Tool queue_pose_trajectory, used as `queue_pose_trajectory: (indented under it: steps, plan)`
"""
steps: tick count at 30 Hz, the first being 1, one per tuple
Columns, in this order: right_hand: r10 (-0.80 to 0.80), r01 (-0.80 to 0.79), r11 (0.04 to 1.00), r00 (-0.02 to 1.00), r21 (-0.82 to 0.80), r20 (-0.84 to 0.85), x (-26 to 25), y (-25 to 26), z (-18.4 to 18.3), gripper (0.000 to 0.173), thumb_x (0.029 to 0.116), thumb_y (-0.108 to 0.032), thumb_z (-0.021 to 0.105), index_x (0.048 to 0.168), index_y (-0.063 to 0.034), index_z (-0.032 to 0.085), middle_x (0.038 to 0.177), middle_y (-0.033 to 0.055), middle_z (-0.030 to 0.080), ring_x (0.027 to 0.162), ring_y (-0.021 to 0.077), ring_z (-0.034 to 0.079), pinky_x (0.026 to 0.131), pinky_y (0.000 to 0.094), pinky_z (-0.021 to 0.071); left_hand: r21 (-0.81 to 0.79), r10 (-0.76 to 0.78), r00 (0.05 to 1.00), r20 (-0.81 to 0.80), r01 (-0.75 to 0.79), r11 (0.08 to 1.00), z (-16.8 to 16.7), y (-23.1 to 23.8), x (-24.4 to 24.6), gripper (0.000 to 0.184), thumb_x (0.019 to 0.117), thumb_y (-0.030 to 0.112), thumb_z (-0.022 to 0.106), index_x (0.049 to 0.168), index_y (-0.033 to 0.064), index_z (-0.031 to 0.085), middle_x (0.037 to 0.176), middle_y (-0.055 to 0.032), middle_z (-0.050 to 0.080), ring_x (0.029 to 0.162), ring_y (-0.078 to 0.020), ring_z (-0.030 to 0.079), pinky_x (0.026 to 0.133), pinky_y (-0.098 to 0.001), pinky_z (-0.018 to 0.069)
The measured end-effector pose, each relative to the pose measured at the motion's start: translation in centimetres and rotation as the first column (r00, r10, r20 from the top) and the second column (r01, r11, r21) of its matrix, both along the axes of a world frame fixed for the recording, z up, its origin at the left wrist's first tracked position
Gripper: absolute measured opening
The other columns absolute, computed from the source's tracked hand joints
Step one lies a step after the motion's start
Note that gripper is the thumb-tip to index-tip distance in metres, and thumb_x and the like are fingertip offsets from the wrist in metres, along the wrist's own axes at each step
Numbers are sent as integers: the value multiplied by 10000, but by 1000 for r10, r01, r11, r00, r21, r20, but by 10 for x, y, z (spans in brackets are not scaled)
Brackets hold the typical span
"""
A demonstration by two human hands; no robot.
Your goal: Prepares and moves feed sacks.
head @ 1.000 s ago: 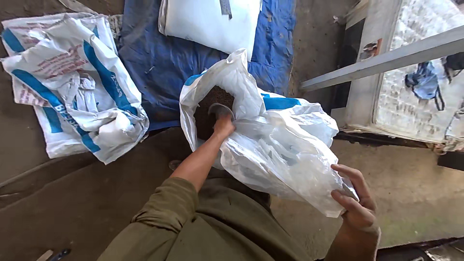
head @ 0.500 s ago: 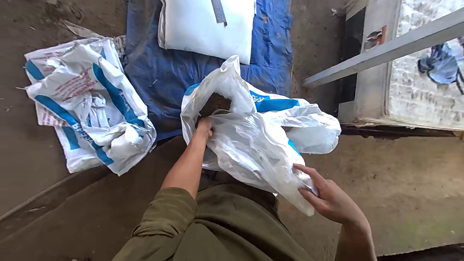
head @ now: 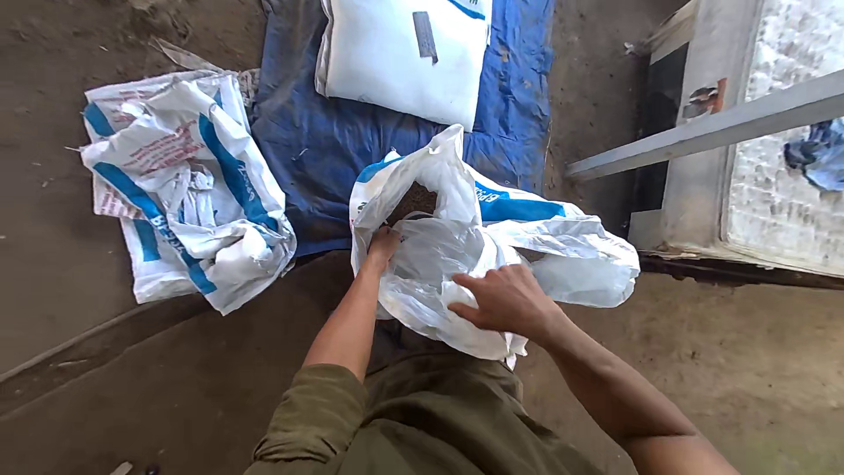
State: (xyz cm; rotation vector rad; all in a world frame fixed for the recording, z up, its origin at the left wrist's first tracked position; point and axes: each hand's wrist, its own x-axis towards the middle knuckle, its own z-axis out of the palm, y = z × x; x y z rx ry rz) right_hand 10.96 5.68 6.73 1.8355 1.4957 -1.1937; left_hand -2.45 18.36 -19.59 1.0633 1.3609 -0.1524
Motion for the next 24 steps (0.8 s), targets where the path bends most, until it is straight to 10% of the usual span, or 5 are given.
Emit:
queue_pose_trajectory:
  steps: [7,10,14,20,24]
  plan:
    - [-76,88,912,996,401,-45,-9,75,-193,657,877,-260,749,1479,-137,517,1436,256,501,1309,461,497,945,647,464,16,2,998,67,-3,1000,-15,1,-9,371,1091,325,469,1262,18,587,926,-148,581,720,-215,513,663,-406,467]
    - [-129,166,931,983,324,-132,-11,93,-245,562,906,-96,699,1443,-99,533,1324,243,605,1236,450,573,963,655,474,-7,0,997,80,1,1000,0,2,-16,377,1086,342,503,1265,24,594,1067,-182,631,840,-245,569,747,-436,494]
    - [-189,202,965,978,164,-92,0,121,-271,231,965,-169,611,1158,-72,693,1130,221,708,1085,449,670,834,686,521,62,-49,999,9,48,997,7,-5,-24,455,1098,402,449,1247,20,644,1120,-211,666,962,-308,643,860,-515,520]
    - [-435,434,896,900,93,-10,43,129,-292,326,1021,-202,556,1251,6,658,1303,279,631,1217,478,605,927,710,487,142,322,946,-23,-316,938,11,-12,-55,470,1111,381,413,1058,-11,667,877,-126,606,780,-211,579,754,-426,510]
    - [-509,507,861,859,47,55,58,139,-281,326,1027,-227,550,1218,13,660,1306,271,629,1215,458,613,910,691,498,133,76,990,-122,-59,989,18,-19,-71,463,1017,444,613,1120,-3,675,978,-182,677,880,-283,656,838,-502,532]
